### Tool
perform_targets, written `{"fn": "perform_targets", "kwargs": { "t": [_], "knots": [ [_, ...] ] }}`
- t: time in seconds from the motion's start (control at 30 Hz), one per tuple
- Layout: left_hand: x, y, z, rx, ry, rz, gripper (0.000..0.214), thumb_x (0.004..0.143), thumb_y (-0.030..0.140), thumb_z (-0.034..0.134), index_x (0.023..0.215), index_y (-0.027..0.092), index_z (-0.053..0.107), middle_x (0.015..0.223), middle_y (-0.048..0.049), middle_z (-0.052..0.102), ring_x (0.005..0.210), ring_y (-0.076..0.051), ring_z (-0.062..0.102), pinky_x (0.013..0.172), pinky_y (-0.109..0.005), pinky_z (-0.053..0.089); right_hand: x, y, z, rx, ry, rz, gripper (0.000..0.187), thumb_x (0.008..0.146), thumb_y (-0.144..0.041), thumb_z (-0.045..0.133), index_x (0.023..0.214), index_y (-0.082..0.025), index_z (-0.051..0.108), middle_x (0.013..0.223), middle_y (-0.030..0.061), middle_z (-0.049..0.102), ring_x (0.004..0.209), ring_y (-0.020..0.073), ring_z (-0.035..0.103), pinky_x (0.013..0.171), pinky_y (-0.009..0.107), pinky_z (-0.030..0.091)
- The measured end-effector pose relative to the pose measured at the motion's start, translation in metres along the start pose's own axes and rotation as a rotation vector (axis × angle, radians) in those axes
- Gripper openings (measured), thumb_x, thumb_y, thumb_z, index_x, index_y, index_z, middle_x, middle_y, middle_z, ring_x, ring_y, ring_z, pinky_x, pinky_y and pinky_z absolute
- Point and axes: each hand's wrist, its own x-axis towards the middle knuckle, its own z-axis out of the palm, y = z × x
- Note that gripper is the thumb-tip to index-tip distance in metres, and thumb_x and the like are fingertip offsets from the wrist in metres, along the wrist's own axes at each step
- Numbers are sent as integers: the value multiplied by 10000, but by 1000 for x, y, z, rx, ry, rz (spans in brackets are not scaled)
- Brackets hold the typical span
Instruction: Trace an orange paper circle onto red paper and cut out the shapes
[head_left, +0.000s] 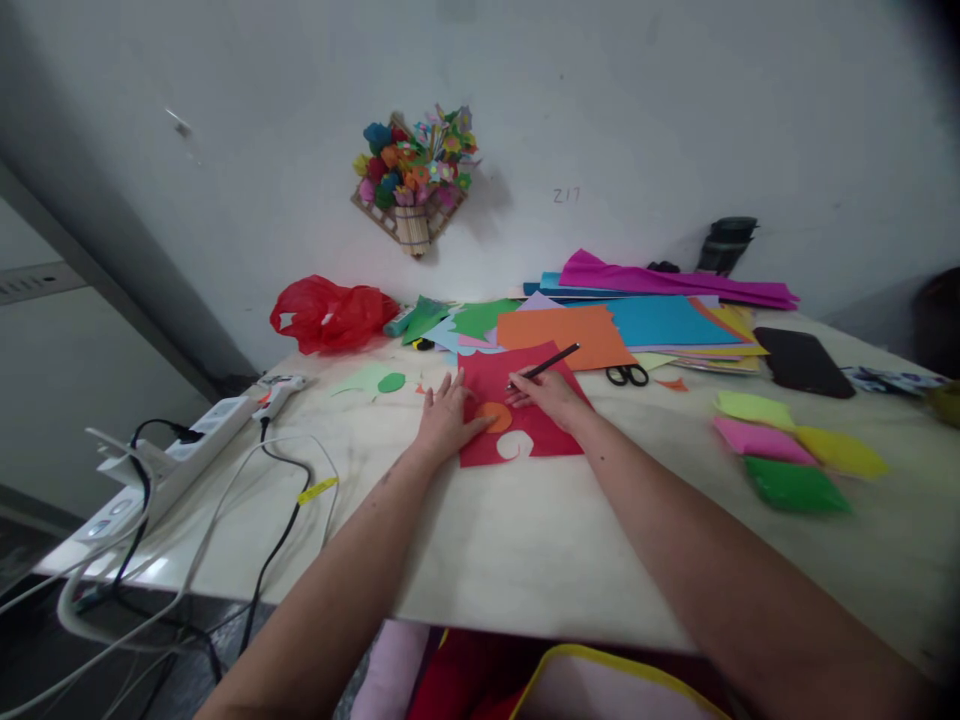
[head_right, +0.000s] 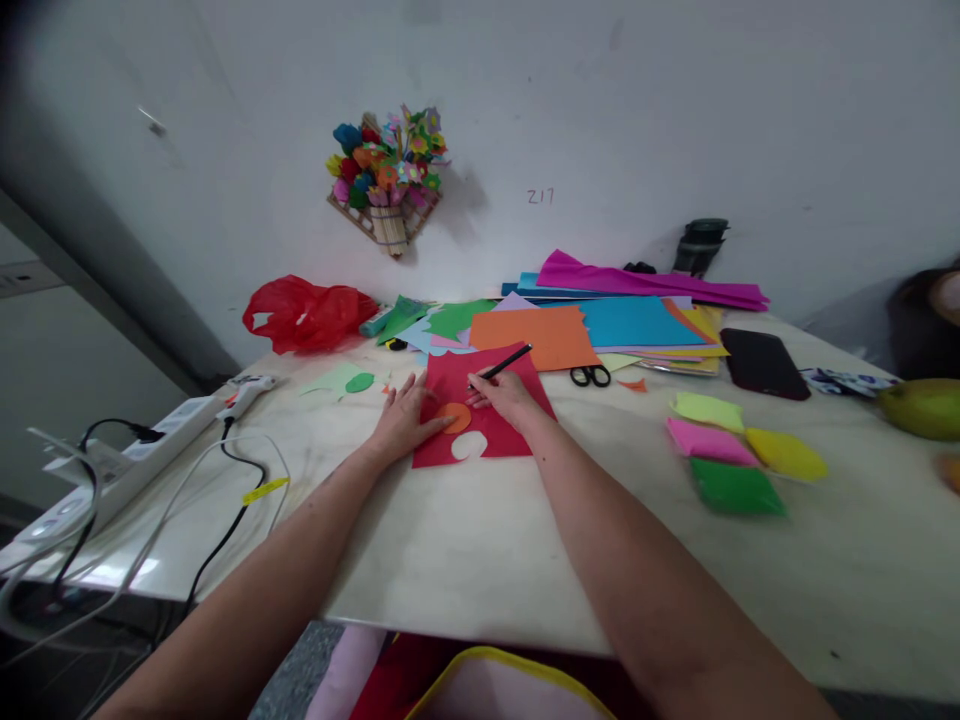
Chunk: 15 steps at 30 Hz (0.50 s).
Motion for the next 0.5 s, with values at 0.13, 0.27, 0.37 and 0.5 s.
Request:
{"fn": "perform_targets", "kwargs": {
  "t": [0.13,0.27,0.37,0.5],
  "knots": [
    [6,-2,4,-8,-89,-156,508,624,639,542,887,205,558,1432,-76,168,1297,-338,26,993,-539,95,-3,-2,2,3,3,-16,241,741,-386,556,785,-149,558,675,51,630,588,120,613,593,253,531],
    [9,-8,3,-54,-131,-202,456,601,640,567,735,204,589,1413,-65,232,1293,-351,52,983,-546,107,-5,-3,3,59,42,-45,245,736,-388,556,773,-145,554,675,46,616,545,113,599,545,249,522],
    [13,-14,1,-173,-66,-270,393,615,590,591,697,205,588,1334,-76,385,1295,-313,114,996,-508,149,-4,-3,3,81,115,-68,233,738,-377,548,771,-146,550,645,37,609,522,110,589,519,243,509],
    [25,-23,-10,-443,57,-276,311,704,514,535,684,208,585,989,-76,646,1250,-242,288,983,-395,263,0,-1,-1,69,192,-108,215,731,-348,543,839,-162,550,691,34,634,547,100,593,521,217,487]
  ]
}}
